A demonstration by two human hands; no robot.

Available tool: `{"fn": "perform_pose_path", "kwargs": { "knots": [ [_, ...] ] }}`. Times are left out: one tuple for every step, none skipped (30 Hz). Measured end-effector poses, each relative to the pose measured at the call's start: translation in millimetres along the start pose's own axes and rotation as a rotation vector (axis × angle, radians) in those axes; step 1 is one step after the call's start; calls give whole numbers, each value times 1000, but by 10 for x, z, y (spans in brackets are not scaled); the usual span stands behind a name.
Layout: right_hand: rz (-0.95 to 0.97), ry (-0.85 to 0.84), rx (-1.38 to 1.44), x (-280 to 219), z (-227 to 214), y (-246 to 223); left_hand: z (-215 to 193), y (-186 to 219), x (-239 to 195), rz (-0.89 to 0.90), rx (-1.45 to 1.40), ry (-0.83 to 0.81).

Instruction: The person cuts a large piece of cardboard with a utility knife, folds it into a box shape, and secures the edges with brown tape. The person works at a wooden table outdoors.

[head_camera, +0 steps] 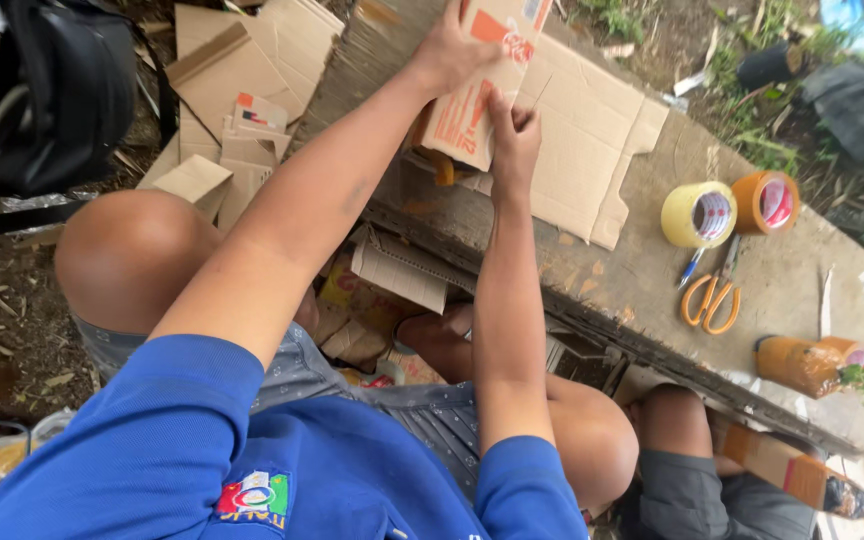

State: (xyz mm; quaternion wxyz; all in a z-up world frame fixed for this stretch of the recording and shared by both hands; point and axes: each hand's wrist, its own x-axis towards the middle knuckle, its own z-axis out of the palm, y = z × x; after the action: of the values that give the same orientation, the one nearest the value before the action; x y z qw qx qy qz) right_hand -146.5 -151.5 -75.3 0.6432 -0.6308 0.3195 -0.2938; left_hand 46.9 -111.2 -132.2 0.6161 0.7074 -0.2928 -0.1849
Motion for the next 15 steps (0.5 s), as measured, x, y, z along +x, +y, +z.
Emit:
{"fn": "perform_pose_path", "kwargs": {
  "knots": [
    [3,1,26,-5,45,-6,-83,-17,54,5,-95,-46],
    [12,14,48,-51,49,-2,-111,-16,68,4,-195,-106],
    [28,14,26,-100,58,13,-141,4,73,3,-294,-167],
    [37,22,6,-142,66,27,-171,62,96,-64,-216,-156],
    [46,30,-13,-149,64,35,-199,147,123,-129,-138,-145],
    [15,27,-22,-162,52,61,-230,227,105,-208,-56,-135],
    [-16,23,-31,-137,30,86,-250,317,79,-116,69,-101],
    [-40,20,-34,-149,25,145,-308,369,-27,-27,200,-67],
    [-1,16,86,-137,6,207,-332,420,-128,63,329,-34],
    [44,21,211,-141,-10,287,-313,464,-239,216,503,43],
    [86,26,336,-142,-33,365,-279,505,-325,374,672,118],
    [-33,-27,300,-140,-47,440,-225,534,-434,536,834,179],
    [-151,-80,262,-102,-46,493,-189,574,-457,430,801,61],
    [-264,-139,213,-155,-85,541,-150,624,-451,317,763,-50],
    [-276,-147,121,-234,-112,573,-100,667,-500,201,725,-161]
  ]
}}
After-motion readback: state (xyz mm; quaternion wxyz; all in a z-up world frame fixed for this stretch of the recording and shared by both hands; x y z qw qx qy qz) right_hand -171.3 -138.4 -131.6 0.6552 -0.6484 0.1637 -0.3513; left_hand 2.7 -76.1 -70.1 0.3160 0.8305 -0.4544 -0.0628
